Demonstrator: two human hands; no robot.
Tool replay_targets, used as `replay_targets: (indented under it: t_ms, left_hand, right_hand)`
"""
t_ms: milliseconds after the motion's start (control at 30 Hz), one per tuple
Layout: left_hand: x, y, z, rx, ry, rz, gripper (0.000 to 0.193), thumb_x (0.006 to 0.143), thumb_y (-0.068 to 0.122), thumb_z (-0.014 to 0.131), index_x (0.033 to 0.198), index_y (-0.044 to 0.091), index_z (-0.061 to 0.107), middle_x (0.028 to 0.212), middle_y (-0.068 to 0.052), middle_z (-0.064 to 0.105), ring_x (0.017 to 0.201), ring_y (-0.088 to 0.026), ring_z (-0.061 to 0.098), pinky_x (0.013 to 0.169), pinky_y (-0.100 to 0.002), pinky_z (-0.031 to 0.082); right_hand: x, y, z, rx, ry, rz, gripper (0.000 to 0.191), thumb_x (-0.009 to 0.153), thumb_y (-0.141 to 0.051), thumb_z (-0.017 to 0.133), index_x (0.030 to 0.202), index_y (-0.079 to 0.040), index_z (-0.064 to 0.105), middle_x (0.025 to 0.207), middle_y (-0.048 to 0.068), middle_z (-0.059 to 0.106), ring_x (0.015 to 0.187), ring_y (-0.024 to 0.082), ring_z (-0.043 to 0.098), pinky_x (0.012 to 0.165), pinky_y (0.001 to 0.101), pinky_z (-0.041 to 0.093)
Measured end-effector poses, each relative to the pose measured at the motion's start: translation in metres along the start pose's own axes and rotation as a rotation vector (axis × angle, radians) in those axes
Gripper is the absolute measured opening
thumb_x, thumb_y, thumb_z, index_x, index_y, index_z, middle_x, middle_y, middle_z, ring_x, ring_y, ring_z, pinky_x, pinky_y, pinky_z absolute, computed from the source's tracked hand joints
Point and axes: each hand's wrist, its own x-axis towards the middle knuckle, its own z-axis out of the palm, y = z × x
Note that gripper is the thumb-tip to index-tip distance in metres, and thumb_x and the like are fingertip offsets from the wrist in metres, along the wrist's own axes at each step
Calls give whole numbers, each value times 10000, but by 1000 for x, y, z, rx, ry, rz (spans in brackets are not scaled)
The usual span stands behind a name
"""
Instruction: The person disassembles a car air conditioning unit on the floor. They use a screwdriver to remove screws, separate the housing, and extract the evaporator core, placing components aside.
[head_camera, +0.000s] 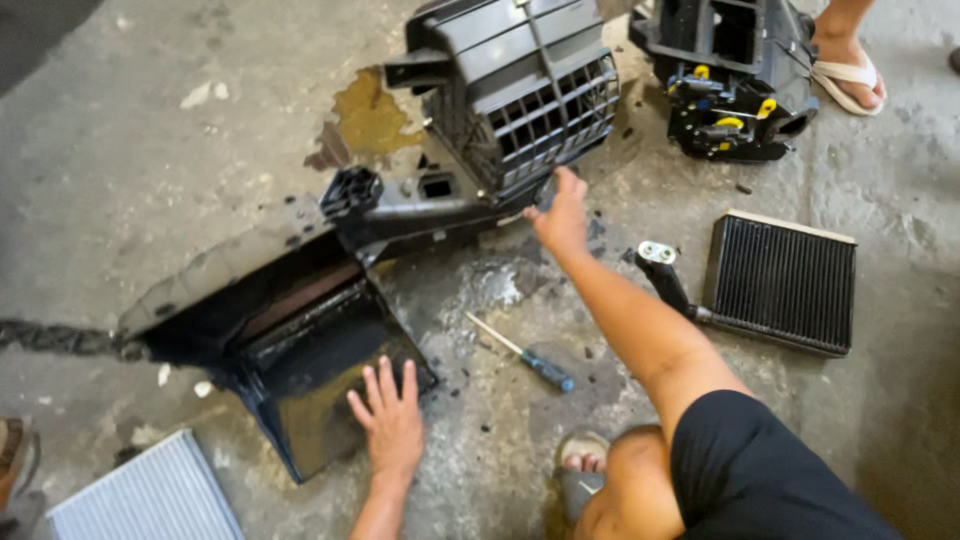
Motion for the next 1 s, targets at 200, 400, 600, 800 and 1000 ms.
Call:
replay_targets:
  t_ms: [200,400,600,800,1000]
  left_hand:
    - [8,-25,11,-206,-84,113,779,747,231,692,1490,160,465,1627,-150,323,1464,-400,254,1123,-734,168]
    - [3,-33,28,-278,163,360,223,748,133,641,966,88,638,1420,-107,545,1358,-333,453,1105,-750,235]
    - [-3,-44,14,-378,207,290,147,801,80,656,933,67,592,1307,-130,597,1274,-300,549,1169,-603,335]
    - [-38,-104,-72,-486,277,289,286,733,31,697,977,24,548,1286,-187,585,1185,-392,590,1077,-485,491]
    - [-39,-147,-154,-477,49,80,339,768,47,727,1077,18,590,1243,-193,595,949,-395,676,768,-440,572]
  right_hand:
    - [0,1,12,-311,18,-279,473,681,-206,886,1107,-161,686,1116,147,545,1085,379,524,820,504,425]
    - [13,14,2,-264,61,-500,368,648,-323,886,939,-161,731,1071,81,548,1071,331,503,843,495,382]
    - [38,-27,5,-276,40,-525,360,644,-347,896,898,-142,744,1050,81,530,1062,324,489,822,499,360]
    - [50,-95,8,-268,-139,-572,304,718,-414,887,856,-168,775,1095,91,554,1111,348,464,835,535,363]
    - [45,-140,16,-370,-281,-565,356,740,-460,845,861,-130,789,1230,207,536,1247,413,410,877,639,347]
